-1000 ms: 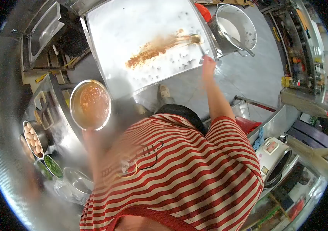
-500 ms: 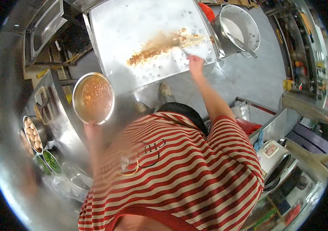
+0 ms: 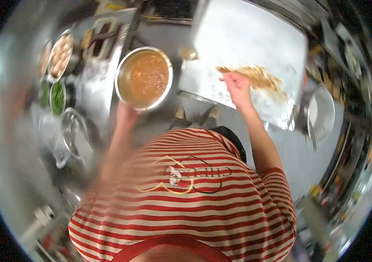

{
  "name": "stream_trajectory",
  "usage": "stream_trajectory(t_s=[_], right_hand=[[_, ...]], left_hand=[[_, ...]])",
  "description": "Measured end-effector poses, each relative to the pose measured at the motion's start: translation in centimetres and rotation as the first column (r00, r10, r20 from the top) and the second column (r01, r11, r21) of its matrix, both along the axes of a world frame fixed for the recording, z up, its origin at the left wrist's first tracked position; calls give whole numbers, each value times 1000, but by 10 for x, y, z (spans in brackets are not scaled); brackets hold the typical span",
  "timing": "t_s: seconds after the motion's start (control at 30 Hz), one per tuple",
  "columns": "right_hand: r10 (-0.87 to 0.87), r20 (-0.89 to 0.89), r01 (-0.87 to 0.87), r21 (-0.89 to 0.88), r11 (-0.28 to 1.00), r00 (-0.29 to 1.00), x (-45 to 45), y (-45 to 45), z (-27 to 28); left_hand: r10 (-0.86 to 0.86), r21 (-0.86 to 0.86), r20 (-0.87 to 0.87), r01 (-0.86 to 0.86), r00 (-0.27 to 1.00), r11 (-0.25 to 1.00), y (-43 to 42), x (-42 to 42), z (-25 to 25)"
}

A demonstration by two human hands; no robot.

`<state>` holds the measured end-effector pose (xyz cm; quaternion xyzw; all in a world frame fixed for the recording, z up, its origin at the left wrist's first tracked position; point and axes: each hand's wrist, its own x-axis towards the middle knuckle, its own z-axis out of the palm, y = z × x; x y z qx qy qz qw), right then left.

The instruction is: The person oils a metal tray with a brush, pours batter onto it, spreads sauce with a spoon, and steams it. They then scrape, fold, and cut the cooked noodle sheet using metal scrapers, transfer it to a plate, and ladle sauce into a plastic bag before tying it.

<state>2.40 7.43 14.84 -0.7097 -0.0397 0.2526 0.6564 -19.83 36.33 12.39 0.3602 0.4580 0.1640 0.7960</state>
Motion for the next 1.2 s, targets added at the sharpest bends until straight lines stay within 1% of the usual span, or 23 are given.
stream_trajectory(t_s=[0.03,0.07,0.1,0.13,0.2,0.33,0.4,0.47,0.53,0.6,0.67,0.7,0.73,0.8,0.83,0.87,0.9,0.97,1.0,1.07,1.1,1.17,1.2], right_hand=[[152,238,-159,14,987,959,-9,31,8],[275,466,-314,7,949,841,-19,62,17],[356,475,-382,-43,923,805,-30,90,27],[434,482,-447,-95,890,761,-43,118,34],[595,402,-549,-236,802,696,-64,172,39],[633,549,-622,-240,745,546,-90,263,13],[656,597,-671,-250,698,461,-93,291,5],[782,458,-738,-327,590,422,-98,308,3],[841,335,-811,-272,518,425,-101,315,0],[822,279,-818,-167,550,496,-105,311,14],[782,180,-787,-57,614,597,-100,303,19],[771,136,-774,-39,632,622,-93,298,23],[748,115,-744,-87,663,653,-87,291,31],[692,135,-667,-190,720,709,-64,276,18],[645,115,-612,-226,758,756,-57,269,15],[612,88,-581,-235,779,786,-53,263,16],[599,104,-561,-253,788,794,-50,260,14],[598,79,-551,-309,775,798,-47,255,8],[598,86,-549,-312,776,797,-50,254,7],[604,31,-551,-374,746,796,-56,255,8],[583,10,-538,-372,756,812,-64,259,13],[595,13,-547,-380,746,803,-67,264,13],[608,11,-560,-379,737,794,-68,264,12]], left_hand=[[54,18,28,-54,998,998,2,-6,7],[109,39,58,-111,992,993,6,-12,14],[159,28,92,-162,983,986,17,-22,10],[218,82,15,-219,976,972,20,-31,23],[277,148,46,-280,960,948,37,-47,36],[441,175,59,-445,895,879,87,-63,24],[460,232,7,-448,888,863,106,-68,23],[542,165,-4,-534,840,829,130,-76,4],[607,95,20,-606,795,790,138,-84,2],[493,81,-29,-489,870,868,128,-92,36],[246,105,-187,-229,951,968,127,-112,73],[218,272,-234,-151,948,950,139,-129,87],[195,423,-293,-56,936,904,153,-150,96],[494,844,-162,-139,854,517,211,-209,95],[672,869,-184,-200,717,452,262,-249,66],[799,932,-119,-211,589,294,287,-274,80],[842,957,-181,-106,508,270,320,-307,74],[874,944,-315,31,371,328,383,-368,26],[874,945,-311,23,373,326,392,-375,23],[673,732,-674,156,304,663,396,-383,15],[668,727,-678,145,308,671,395,-382,17],[265,348,-933,415,244,841,394,-371,31],[255,339,-935,416,244,844,391,-365,29]])
